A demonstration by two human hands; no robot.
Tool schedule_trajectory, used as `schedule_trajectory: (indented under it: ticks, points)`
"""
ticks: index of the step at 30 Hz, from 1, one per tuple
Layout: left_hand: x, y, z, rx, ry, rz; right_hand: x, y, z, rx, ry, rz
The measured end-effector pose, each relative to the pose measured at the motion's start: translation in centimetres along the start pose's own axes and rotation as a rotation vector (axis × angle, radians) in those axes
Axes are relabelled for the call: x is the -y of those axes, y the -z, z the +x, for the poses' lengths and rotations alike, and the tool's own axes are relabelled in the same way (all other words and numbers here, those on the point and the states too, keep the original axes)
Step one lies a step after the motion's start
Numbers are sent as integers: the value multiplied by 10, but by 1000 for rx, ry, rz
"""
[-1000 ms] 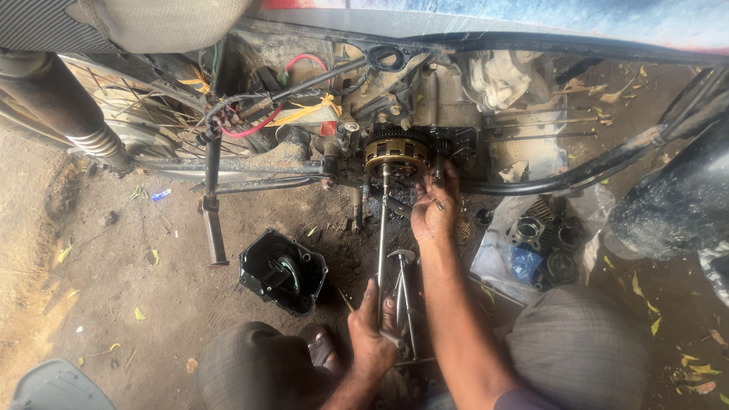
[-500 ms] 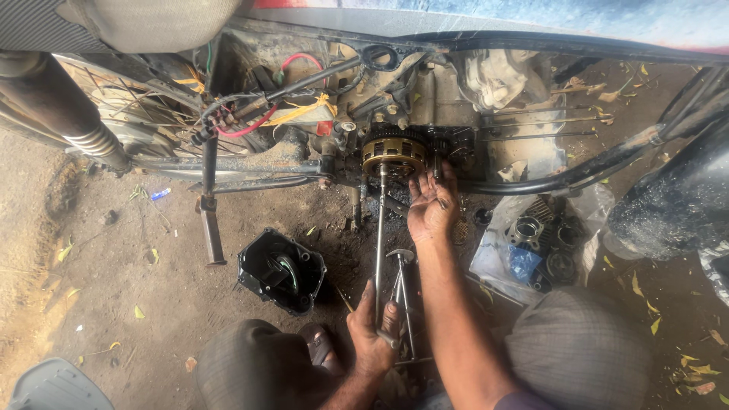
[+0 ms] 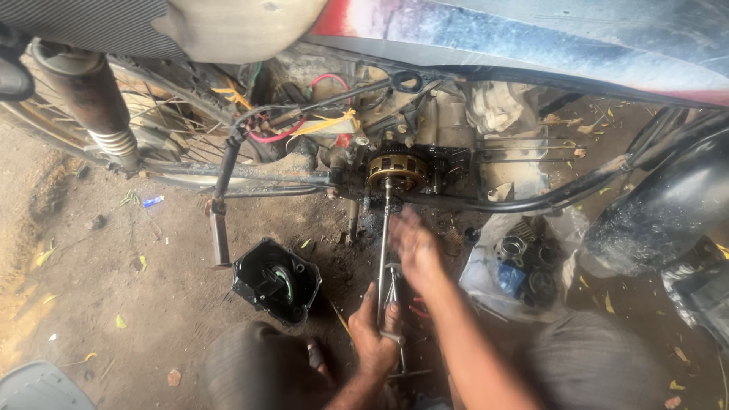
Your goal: The person is working on a motorcycle engine, using a wrench and hammer to adjust and tighten components. They manipulate various parts of the engine, including the clutch assembly, and use tools to secure bolts and other elements.
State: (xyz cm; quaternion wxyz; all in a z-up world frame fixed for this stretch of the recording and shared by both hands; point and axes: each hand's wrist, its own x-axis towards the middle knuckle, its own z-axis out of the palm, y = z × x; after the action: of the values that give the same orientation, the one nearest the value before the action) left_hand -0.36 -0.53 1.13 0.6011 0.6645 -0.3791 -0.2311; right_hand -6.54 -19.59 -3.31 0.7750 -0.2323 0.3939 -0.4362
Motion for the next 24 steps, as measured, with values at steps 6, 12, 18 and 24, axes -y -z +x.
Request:
schedule_trajectory:
  ticks: [6, 12, 18, 24]
  points:
    - [3, -3, -1, 31, 9, 450, -66, 93, -101, -8, -282, -1013]
    - [-19, 12, 3, 167, -86, 791, -89, 136, -116, -129, -280, -1053]
    - [-46, 28, 18, 281, -33, 869, -129, 105, -112, 429, -179, -275]
    - [-71, 47, 5, 386, -277, 760, -171, 83, -105, 528, -100, 76]
